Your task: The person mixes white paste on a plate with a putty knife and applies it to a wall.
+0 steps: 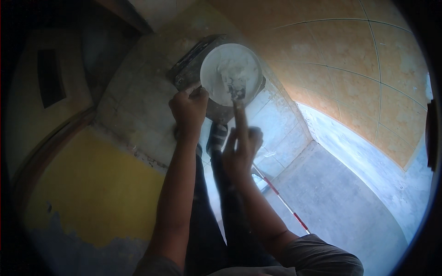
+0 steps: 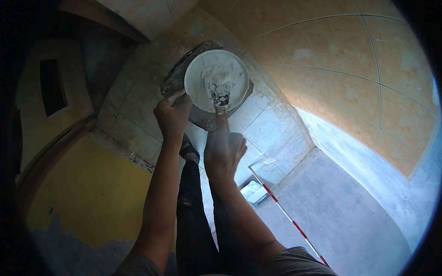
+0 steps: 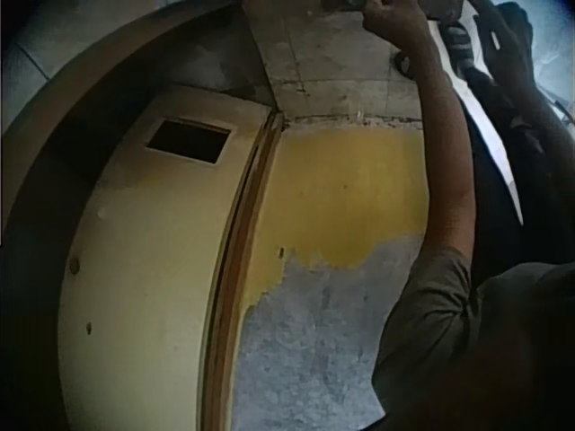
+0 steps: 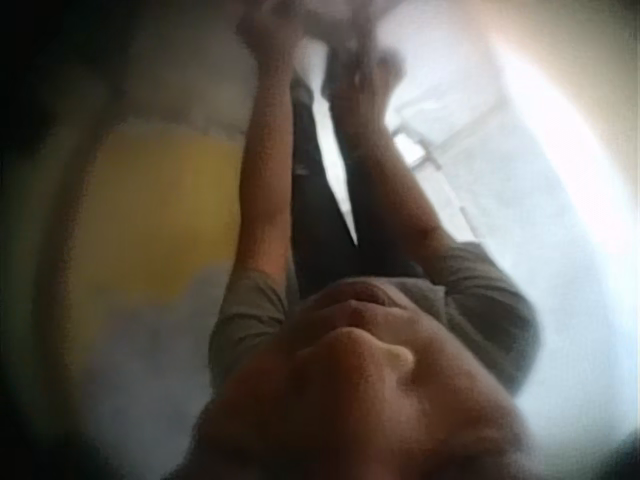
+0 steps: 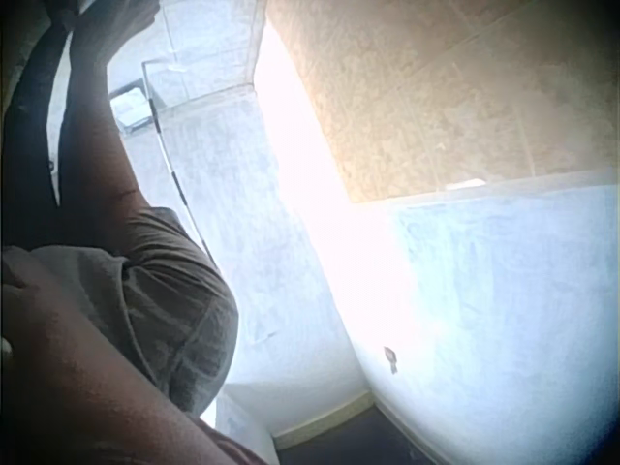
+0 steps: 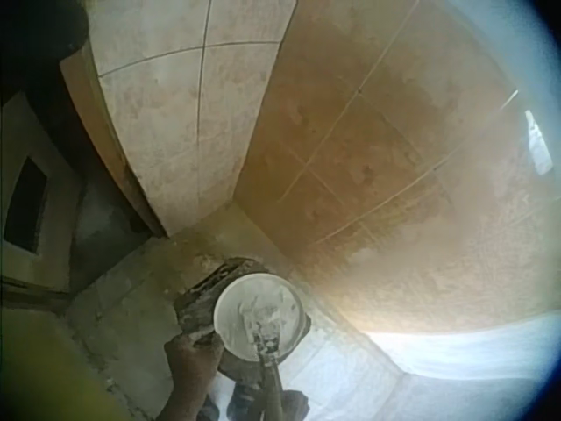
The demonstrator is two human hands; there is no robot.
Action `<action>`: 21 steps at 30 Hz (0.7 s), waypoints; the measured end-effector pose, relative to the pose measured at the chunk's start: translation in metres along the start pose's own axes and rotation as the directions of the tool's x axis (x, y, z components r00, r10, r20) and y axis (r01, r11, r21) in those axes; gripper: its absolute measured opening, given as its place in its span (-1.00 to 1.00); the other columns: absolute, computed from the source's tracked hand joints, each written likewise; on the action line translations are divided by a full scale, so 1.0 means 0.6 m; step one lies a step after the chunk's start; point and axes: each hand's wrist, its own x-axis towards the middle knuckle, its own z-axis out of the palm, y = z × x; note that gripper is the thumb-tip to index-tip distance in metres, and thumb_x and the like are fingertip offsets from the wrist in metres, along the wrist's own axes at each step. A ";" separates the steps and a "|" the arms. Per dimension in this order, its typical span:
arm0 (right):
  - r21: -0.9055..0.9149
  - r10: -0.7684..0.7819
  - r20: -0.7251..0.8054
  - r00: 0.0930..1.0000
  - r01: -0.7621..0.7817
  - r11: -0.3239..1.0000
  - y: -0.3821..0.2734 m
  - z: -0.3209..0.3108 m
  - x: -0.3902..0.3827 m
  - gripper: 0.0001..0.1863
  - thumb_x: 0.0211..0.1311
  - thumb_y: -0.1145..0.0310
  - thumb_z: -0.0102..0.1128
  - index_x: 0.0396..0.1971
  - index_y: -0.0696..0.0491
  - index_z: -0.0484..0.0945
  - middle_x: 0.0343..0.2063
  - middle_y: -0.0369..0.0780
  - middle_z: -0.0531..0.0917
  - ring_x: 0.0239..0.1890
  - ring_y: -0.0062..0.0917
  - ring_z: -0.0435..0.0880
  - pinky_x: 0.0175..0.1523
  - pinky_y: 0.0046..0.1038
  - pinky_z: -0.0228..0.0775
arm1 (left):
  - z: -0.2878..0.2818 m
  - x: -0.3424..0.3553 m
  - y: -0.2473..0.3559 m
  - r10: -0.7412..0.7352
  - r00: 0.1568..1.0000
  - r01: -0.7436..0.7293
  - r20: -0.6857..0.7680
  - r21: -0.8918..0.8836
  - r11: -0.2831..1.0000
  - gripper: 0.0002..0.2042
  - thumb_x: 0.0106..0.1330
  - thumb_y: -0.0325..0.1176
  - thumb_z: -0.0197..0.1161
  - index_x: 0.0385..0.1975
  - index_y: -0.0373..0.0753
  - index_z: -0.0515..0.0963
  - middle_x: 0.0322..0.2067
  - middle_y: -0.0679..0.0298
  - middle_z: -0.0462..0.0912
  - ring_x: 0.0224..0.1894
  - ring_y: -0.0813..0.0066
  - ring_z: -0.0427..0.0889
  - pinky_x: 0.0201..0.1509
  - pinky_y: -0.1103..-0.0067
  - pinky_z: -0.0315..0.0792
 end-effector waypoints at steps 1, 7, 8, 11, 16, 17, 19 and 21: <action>0.031 -0.003 0.003 1.000 0.003 1.000 -0.006 -0.026 0.009 -0.31 0.33 0.52 0.22 0.50 0.03 0.45 -0.22 -0.10 0.52 -0.14 -0.19 0.46 0.08 -0.13 0.28 | 0.000 0.003 0.002 0.009 1.000 -0.009 0.000 -0.024 1.000 -0.69 0.25 -0.39 0.41 -0.06 -0.41 0.81 -0.23 -0.03 0.88 -0.16 0.29 0.89 0.02 0.44 0.67; 0.000 -0.037 0.110 0.993 0.037 0.999 0.006 -0.159 -0.010 -0.43 0.29 0.62 0.25 0.33 0.03 0.62 -0.34 -0.15 0.45 -0.20 -0.26 0.44 0.02 -0.21 0.30 | -0.012 0.004 -0.010 -0.053 0.999 0.053 -0.005 -0.033 0.998 -0.69 0.25 -0.39 0.40 -0.07 -0.42 0.80 -0.27 0.02 0.88 -0.21 0.35 0.87 -0.02 0.46 0.67; -0.049 -0.076 0.140 0.987 0.083 0.995 0.014 -0.167 -0.014 -0.38 0.31 0.65 0.22 0.39 0.01 0.60 -0.38 -0.18 0.42 -0.24 -0.30 0.42 -0.01 -0.26 0.32 | -0.013 0.002 -0.008 -0.085 0.996 0.085 -0.005 -0.042 0.995 -0.69 0.25 -0.40 0.40 -0.07 -0.43 0.80 -0.28 0.03 0.88 -0.23 0.36 0.87 -0.03 0.47 0.66; -0.066 -0.147 0.190 0.971 0.162 0.985 0.047 -0.149 -0.024 -0.37 0.30 0.63 0.23 0.40 0.00 0.59 -0.34 -0.17 0.41 -0.21 -0.27 0.42 -0.01 -0.22 0.31 | -0.011 0.004 -0.012 -0.014 1.000 0.013 -0.015 -0.079 0.997 -0.70 0.25 -0.41 0.39 -0.08 -0.44 0.80 -0.31 0.05 0.88 -0.25 0.39 0.86 -0.05 0.48 0.66; -0.060 -0.270 0.103 0.957 0.277 0.959 0.124 -0.049 -0.010 -0.34 0.30 0.59 0.23 0.44 -0.02 0.54 -0.32 -0.17 0.40 -0.20 -0.26 0.42 -0.01 -0.19 0.29 | -0.017 0.014 -0.020 -0.015 1.000 0.015 0.000 -0.084 0.996 -0.73 0.25 -0.42 0.38 -0.11 -0.40 0.81 -0.33 0.09 0.88 -0.27 0.43 0.85 -0.08 0.48 0.65; -0.071 -0.283 0.104 0.954 0.291 0.954 0.129 -0.037 0.003 -0.42 0.28 0.54 0.28 0.35 0.01 0.57 -0.27 -0.12 0.44 -0.17 -0.20 0.43 0.01 -0.15 0.30 | -0.018 0.015 -0.020 -0.005 1.000 0.005 0.007 -0.081 0.997 -0.74 0.25 -0.43 0.38 -0.12 -0.38 0.82 -0.33 0.10 0.88 -0.27 0.44 0.85 -0.08 0.48 0.65; -0.102 -0.313 0.103 0.944 0.323 0.941 0.131 -0.022 0.035 -0.46 0.26 0.47 0.33 0.28 0.03 0.60 -0.23 -0.08 0.48 -0.14 -0.16 0.45 0.03 -0.11 0.31 | -0.017 0.016 -0.020 -0.009 1.000 0.009 0.001 -0.083 0.996 -0.74 0.25 -0.43 0.38 -0.12 -0.37 0.82 -0.33 0.09 0.88 -0.27 0.43 0.85 -0.08 0.48 0.65; -0.088 -0.333 0.088 0.939 0.341 0.936 0.111 -0.027 0.067 -0.43 0.26 0.47 0.33 0.31 0.02 0.59 -0.24 -0.09 0.48 -0.14 -0.17 0.45 0.02 -0.12 0.31 | -0.021 0.017 -0.020 -0.014 1.000 0.013 -0.010 -0.084 0.996 -0.74 0.25 -0.43 0.38 -0.11 -0.36 0.82 -0.32 0.09 0.88 -0.26 0.42 0.86 -0.08 0.48 0.66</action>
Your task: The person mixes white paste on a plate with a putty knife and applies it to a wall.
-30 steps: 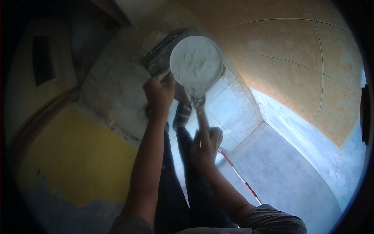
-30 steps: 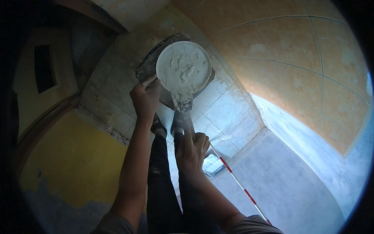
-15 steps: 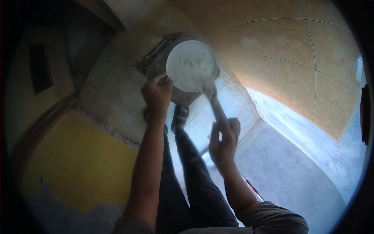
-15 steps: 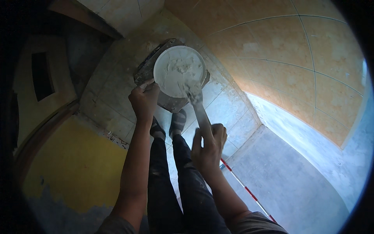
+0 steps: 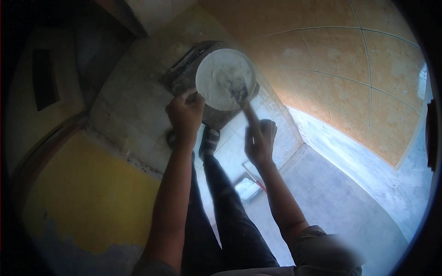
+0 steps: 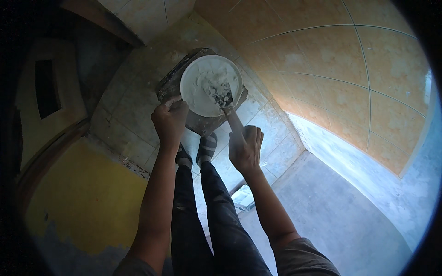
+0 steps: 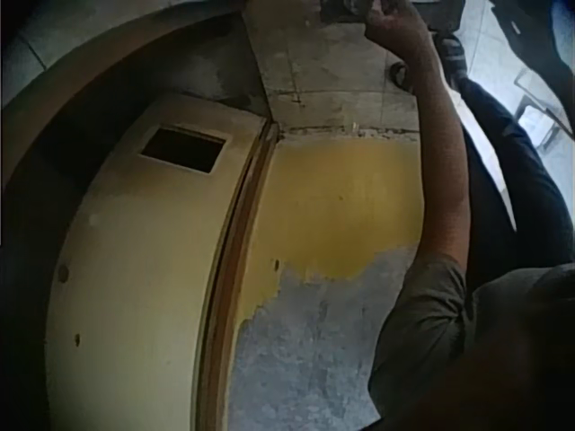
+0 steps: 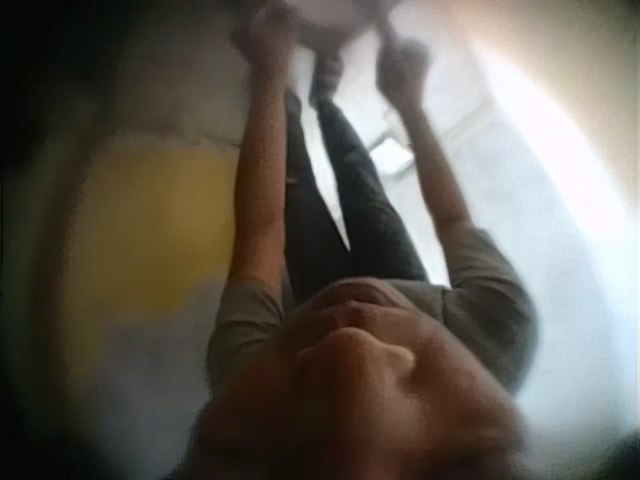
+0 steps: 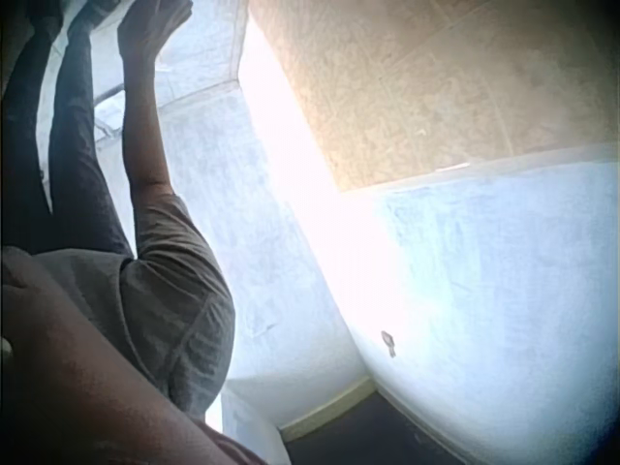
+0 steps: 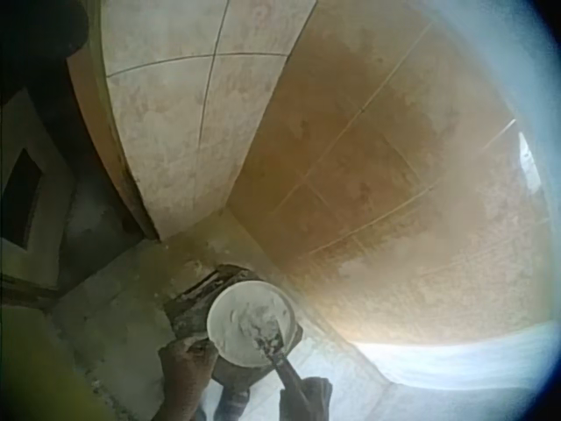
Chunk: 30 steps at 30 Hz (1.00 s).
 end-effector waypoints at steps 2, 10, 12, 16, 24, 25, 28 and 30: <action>0.012 -0.036 -0.022 0.999 0.036 0.999 -0.014 -0.019 0.026 -0.36 0.26 0.48 0.33 0.39 0.00 0.55 -0.25 -0.11 0.48 -0.16 -0.20 0.45 0.02 -0.16 0.31 | -0.004 0.000 -0.003 0.033 0.999 -0.033 -0.014 -0.024 0.999 -0.74 0.25 -0.43 0.38 -0.10 -0.36 0.82 -0.31 0.08 0.88 -0.24 0.38 0.87 -0.07 0.46 0.66; 0.016 0.000 0.019 1.000 0.000 1.000 -0.032 -0.009 0.015 -0.31 0.27 0.50 0.32 0.45 -0.02 0.51 -0.27 -0.13 0.48 -0.17 -0.20 0.47 0.04 -0.15 0.32 | -0.003 -0.013 0.005 0.009 1.000 -0.009 -0.025 -0.005 1.000 -0.73 0.26 -0.37 0.39 -0.10 -0.34 0.82 -0.29 0.06 0.88 -0.23 0.33 0.88 -0.06 0.45 0.67; 0.029 0.015 0.031 0.999 -0.016 0.999 -0.035 -0.010 -0.027 -0.35 0.26 0.53 0.30 0.41 0.01 0.54 -0.27 -0.10 0.48 -0.15 -0.17 0.47 0.04 -0.13 0.32 | 0.002 -0.021 0.011 -0.003 1.000 0.003 -0.029 0.004 1.000 -0.73 0.27 -0.37 0.39 -0.10 -0.35 0.82 -0.29 0.05 0.88 -0.23 0.33 0.88 -0.07 0.45 0.68; 0.084 0.110 -0.040 0.993 -0.107 0.991 -0.051 -0.036 -0.059 -0.47 0.25 0.56 0.30 0.26 0.10 0.62 -0.26 -0.06 0.47 -0.16 -0.13 0.47 0.03 -0.08 0.31 | -0.002 -0.017 0.013 0.003 1.000 -0.004 -0.022 -0.036 0.999 -0.73 0.27 -0.38 0.39 -0.11 -0.35 0.82 -0.29 0.05 0.88 -0.24 0.33 0.88 -0.06 0.46 0.68; 0.012 0.117 0.026 0.993 -0.117 0.993 -0.061 0.032 0.031 -0.25 0.25 0.57 0.24 0.50 -0.01 0.47 -0.34 -0.13 0.49 -0.20 -0.21 0.49 -0.01 -0.15 0.33 | 0.006 -0.012 -0.003 0.037 0.999 -0.038 -0.026 -0.036 0.999 -0.74 0.28 -0.42 0.36 -0.12 -0.39 0.81 -0.29 0.05 0.88 -0.24 0.34 0.88 -0.06 0.46 0.67; 0.032 0.128 0.066 0.990 -0.130 0.991 -0.064 0.034 0.011 -0.28 0.25 0.56 0.24 0.47 -0.01 0.49 -0.31 -0.11 0.50 -0.19 -0.19 0.48 0.00 -0.13 0.32 | 0.005 -0.011 -0.005 0.036 0.999 -0.037 -0.036 -0.022 0.999 -0.75 0.28 -0.41 0.36 -0.12 -0.39 0.81 -0.29 0.05 0.88 -0.23 0.34 0.88 -0.05 0.46 0.67; 0.057 0.090 0.049 0.995 -0.093 0.994 -0.075 0.021 -0.048 -0.37 0.25 0.54 0.26 0.38 0.02 0.56 -0.27 -0.08 0.50 -0.17 -0.16 0.47 0.00 -0.09 0.31 | 0.004 -0.015 0.000 0.008 0.999 -0.008 -0.032 0.001 1.000 -0.74 0.28 -0.41 0.36 -0.12 -0.39 0.81 -0.29 0.04 0.88 -0.22 0.34 0.88 -0.06 0.46 0.67; 0.087 0.142 0.002 0.990 -0.142 0.986 -0.066 0.000 -0.072 -0.55 0.26 0.53 0.30 0.17 0.07 0.64 -0.24 -0.07 0.49 -0.15 -0.13 0.46 0.00 -0.07 0.30 | 0.002 -0.014 0.005 -0.018 1.000 0.018 -0.018 0.007 1.000 -0.74 0.28 -0.41 0.36 -0.12 -0.39 0.81 -0.29 0.04 0.88 -0.22 0.34 0.88 -0.06 0.46 0.67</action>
